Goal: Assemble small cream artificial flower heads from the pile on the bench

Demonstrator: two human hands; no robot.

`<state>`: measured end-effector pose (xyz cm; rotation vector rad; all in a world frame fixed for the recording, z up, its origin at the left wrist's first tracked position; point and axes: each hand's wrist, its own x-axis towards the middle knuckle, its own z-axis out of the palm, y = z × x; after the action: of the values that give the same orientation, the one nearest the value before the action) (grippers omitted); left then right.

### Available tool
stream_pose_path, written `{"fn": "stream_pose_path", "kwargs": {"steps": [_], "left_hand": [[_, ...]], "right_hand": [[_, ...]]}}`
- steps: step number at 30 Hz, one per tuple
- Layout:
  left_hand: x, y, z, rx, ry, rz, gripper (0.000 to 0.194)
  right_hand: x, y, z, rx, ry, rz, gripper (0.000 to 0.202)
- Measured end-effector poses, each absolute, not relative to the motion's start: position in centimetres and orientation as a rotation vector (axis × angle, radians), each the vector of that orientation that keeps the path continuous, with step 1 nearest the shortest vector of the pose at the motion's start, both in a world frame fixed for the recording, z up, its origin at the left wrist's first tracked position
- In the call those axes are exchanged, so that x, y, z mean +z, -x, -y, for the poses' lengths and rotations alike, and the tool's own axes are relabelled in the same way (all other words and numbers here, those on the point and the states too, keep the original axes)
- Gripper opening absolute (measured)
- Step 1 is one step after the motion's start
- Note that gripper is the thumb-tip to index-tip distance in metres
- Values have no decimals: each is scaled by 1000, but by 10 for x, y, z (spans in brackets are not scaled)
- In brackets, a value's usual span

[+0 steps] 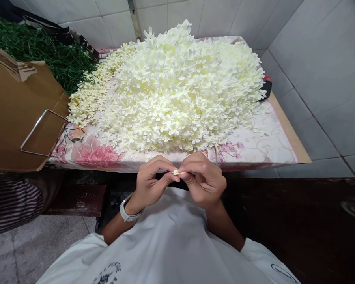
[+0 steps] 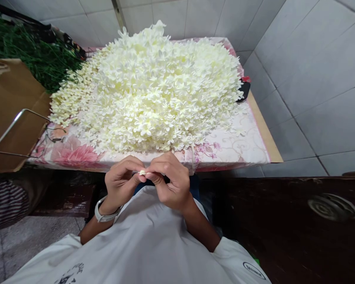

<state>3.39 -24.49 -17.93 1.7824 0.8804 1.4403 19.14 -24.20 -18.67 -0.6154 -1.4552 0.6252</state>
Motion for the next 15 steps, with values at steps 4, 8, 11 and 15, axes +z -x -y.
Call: {"fn": "stream_pose_path", "kwargs": {"steps": [4, 8, 11, 15], "left_hand": [[-180, -34, 244, 1448, -1852, -817, 5], [-182, -34, 245, 1422, -1861, -785, 4], [-183, -34, 248, 1341, -1847, -856, 12], [-184, -36, 252, 1272, -1767, -900, 22]], "right_hand": [[-190, -190, 243, 570, 577, 1404, 21], [-193, -188, 242, 573, 572, 1421, 18], [-194, -187, 242, 565, 559, 1470, 14], [-194, -186, 243, 615, 590, 1521, 11]]}}
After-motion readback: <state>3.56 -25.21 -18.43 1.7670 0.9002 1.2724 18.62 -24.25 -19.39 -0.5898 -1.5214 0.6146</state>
